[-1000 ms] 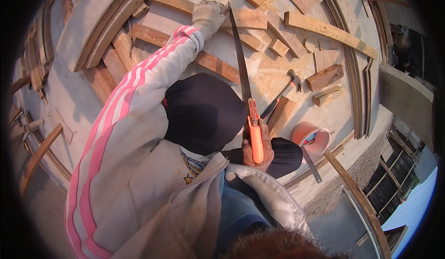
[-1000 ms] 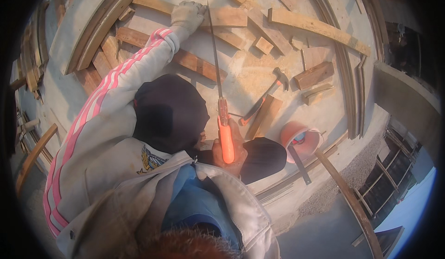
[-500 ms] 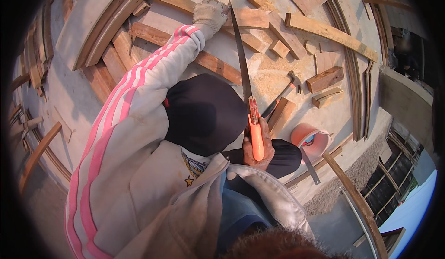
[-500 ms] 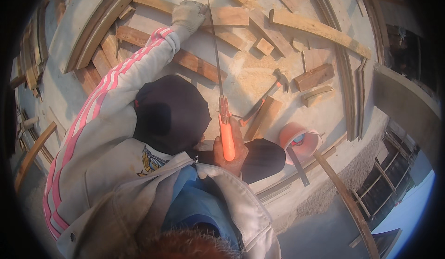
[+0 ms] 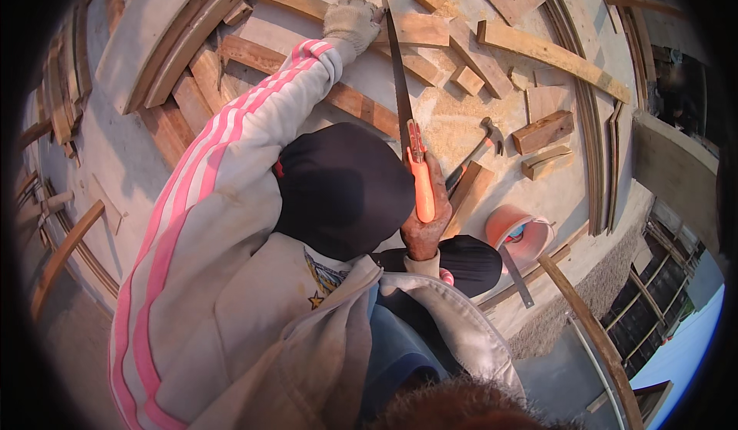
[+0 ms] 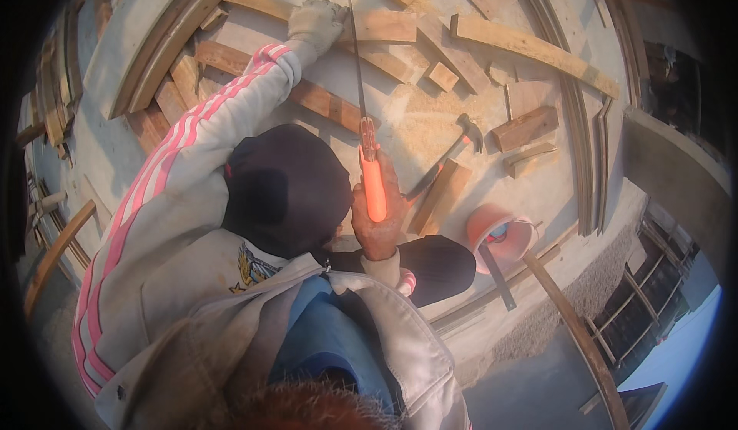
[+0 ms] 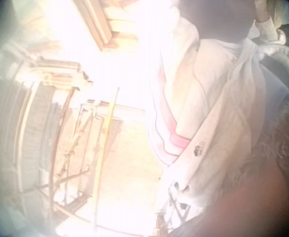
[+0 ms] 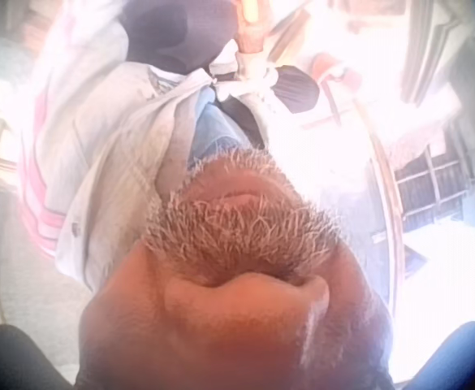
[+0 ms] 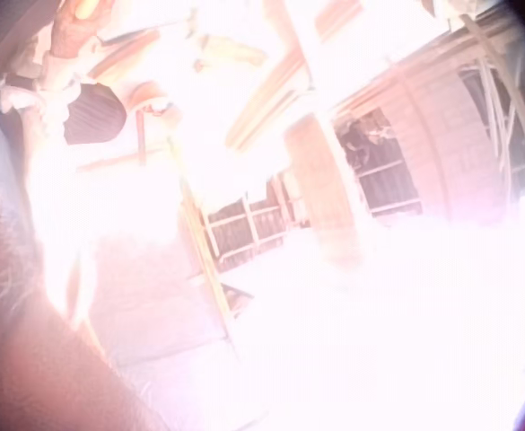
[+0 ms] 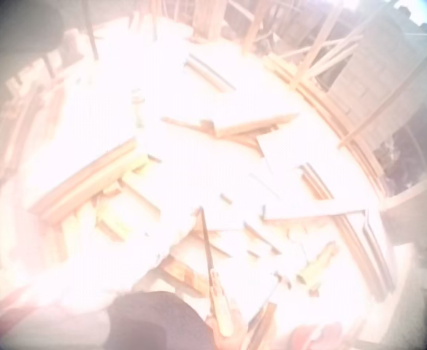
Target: The person sits on the floor and assembles small wooden pieces. They use a hand saw to cut a piece of wood, then use a hammer to drive nails into the wood to join the pieces together.
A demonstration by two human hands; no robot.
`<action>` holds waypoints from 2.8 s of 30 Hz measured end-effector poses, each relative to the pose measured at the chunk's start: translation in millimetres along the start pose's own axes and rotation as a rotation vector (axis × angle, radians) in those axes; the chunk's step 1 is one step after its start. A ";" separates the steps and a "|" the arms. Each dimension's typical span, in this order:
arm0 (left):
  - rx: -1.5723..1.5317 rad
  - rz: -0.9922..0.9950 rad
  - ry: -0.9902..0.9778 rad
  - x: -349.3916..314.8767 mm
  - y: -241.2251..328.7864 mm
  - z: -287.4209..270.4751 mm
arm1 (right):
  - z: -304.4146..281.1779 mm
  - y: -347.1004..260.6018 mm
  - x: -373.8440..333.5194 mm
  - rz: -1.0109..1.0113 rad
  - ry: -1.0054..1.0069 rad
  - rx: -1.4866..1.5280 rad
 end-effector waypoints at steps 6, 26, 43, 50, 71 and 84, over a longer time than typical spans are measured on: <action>0.010 -0.044 -0.028 -4.2 -4.8 1.2 | 36.4 19.7 50.2 0.008 -0.007 0.074; -0.030 -0.017 0.007 2.1 -0.8 -3.1 | -15.8 -7.9 -19.1 0.020 0.014 -0.042; 0.033 -0.051 -0.040 1.9 3.9 1.9 | 32.4 10.0 71.3 0.177 -0.094 0.262; 0.003 -0.035 0.042 -1.2 -2.6 0.0 | -49.8 2.2 -64.4 0.214 -0.061 -0.016; 0.040 -0.027 0.005 4.7 2.1 6.6 | 38.5 19.3 90.5 -0.005 -0.022 0.122; 0.044 0.006 0.033 4.7 -1.0 8.9 | 43.6 13.6 92.2 -0.014 -0.011 0.130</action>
Point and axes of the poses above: each hand's wrist, its own x-axis towards the middle knuckle, its own z-axis out of the palm, y = z × x, the point moved 6 cm from there along x, towards the middle knuckle, and after that the axes turned 11 degrees about -x, right-handed, at the moved point
